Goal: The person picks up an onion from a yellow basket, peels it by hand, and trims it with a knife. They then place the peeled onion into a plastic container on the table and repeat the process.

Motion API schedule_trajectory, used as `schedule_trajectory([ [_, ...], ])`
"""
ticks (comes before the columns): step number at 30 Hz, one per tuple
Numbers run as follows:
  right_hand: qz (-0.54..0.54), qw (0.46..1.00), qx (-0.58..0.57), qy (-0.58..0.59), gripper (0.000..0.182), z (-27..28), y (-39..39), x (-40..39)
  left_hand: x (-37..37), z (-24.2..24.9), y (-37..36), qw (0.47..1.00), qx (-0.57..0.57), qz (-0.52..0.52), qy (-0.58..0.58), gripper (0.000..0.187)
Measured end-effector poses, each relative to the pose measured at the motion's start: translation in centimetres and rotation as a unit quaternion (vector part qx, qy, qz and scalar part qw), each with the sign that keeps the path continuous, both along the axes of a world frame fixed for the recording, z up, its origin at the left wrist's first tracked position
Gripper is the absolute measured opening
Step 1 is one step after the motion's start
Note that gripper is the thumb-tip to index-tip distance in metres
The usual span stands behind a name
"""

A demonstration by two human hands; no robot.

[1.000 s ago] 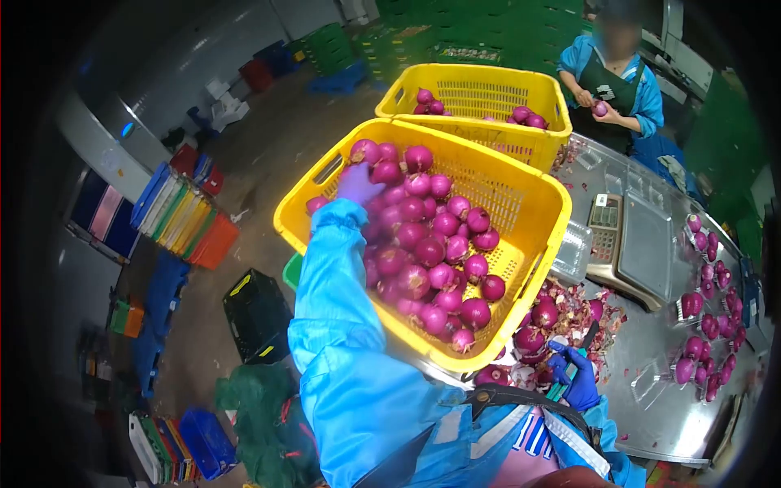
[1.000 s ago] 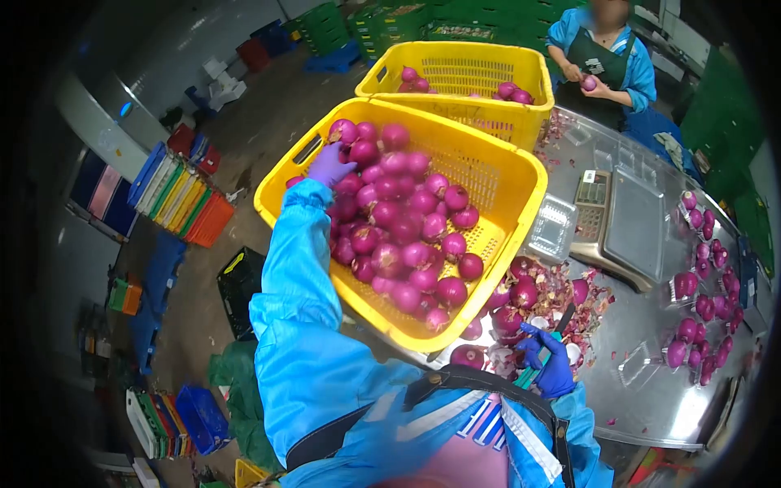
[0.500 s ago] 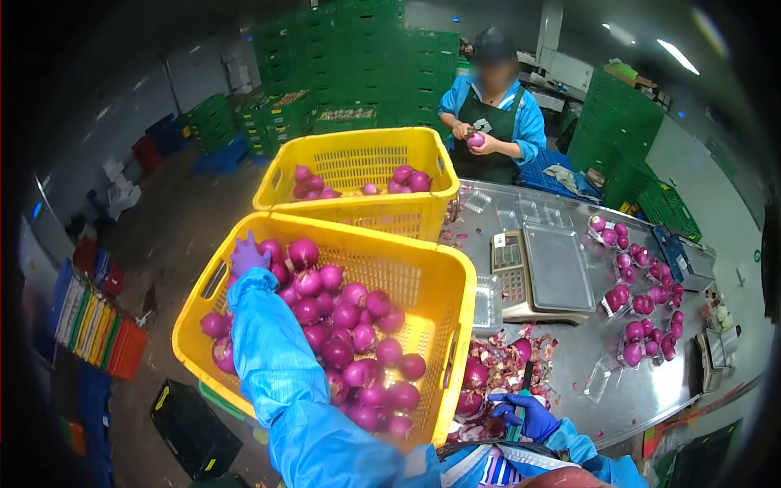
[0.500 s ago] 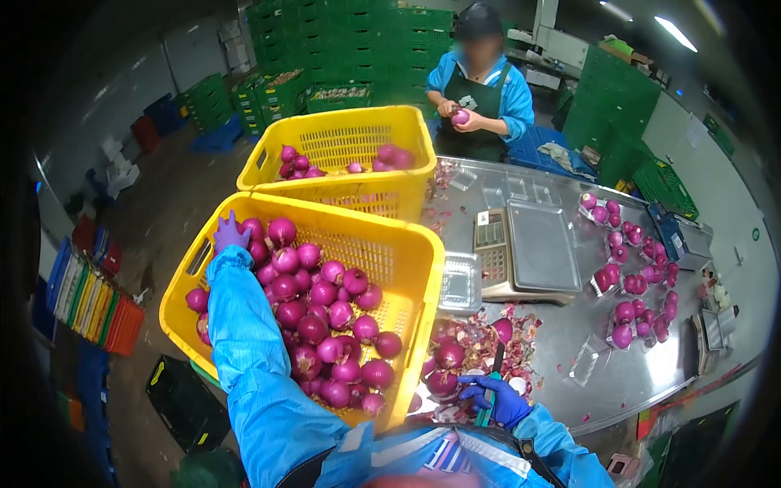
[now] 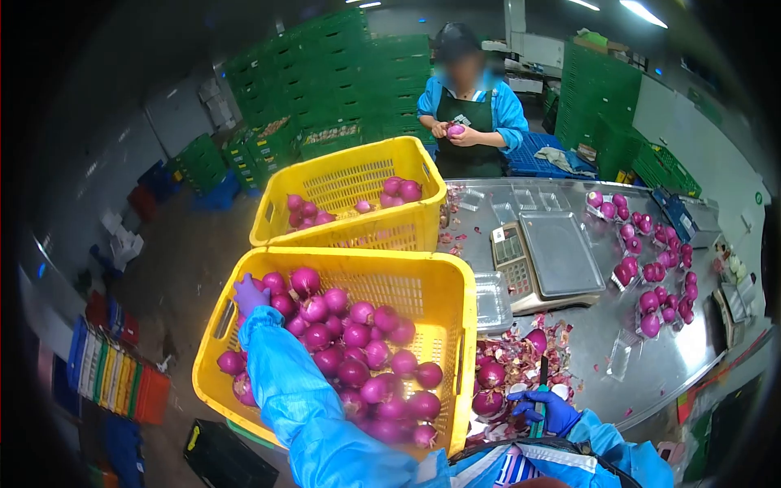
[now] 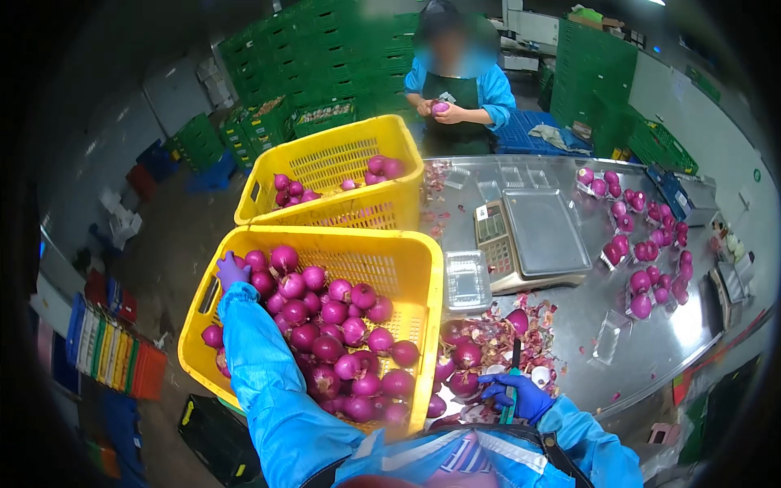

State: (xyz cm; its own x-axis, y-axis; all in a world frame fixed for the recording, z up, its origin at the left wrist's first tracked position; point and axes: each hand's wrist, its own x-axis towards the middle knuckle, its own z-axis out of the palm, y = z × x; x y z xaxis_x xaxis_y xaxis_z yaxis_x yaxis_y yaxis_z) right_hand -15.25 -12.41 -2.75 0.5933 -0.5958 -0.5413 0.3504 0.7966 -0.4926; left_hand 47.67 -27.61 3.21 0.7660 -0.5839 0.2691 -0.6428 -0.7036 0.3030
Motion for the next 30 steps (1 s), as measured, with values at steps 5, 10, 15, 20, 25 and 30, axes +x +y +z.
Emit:
schedule_trajectory([
  [5, 0.007, 1.000, -0.006, 0.005, 0.038, -1.3, -0.3, -0.5, 1.4, -1.4, 0.4, 0.995, -0.097, -0.017, -0.032, 0.080],
  [10, 0.026, 1.000, -0.014, 0.012, 0.037, -0.7, -0.4, -0.3, 3.3, -0.7, 0.2, 0.958, -0.282, -0.031, 0.023, 0.084],
  [15, 0.017, 0.997, -0.059, 0.043, 0.036, 0.6, 0.3, -0.1, 1.9, 4.2, 0.4, 0.811, -0.546, -0.044, 0.207, 0.076],
  [20, 0.070, 0.996, -0.054, -0.028, 0.037, -0.4, 0.7, -1.4, -7.0, 12.1, 5.8, 0.599, -0.628, -0.211, 0.449, 0.054],
  [25, 0.123, 0.988, -0.079, -0.056, 0.038, -0.7, 1.1, -3.0, -16.6, 15.2, 11.8, 0.538, -0.530, -0.297, 0.584, 0.050],
  [30, 0.135, 0.984, -0.054, -0.102, 0.036, -0.1, 1.0, -6.0, -32.4, 14.8, 17.7, 0.540, -0.391, -0.362, 0.652, 0.062],
])
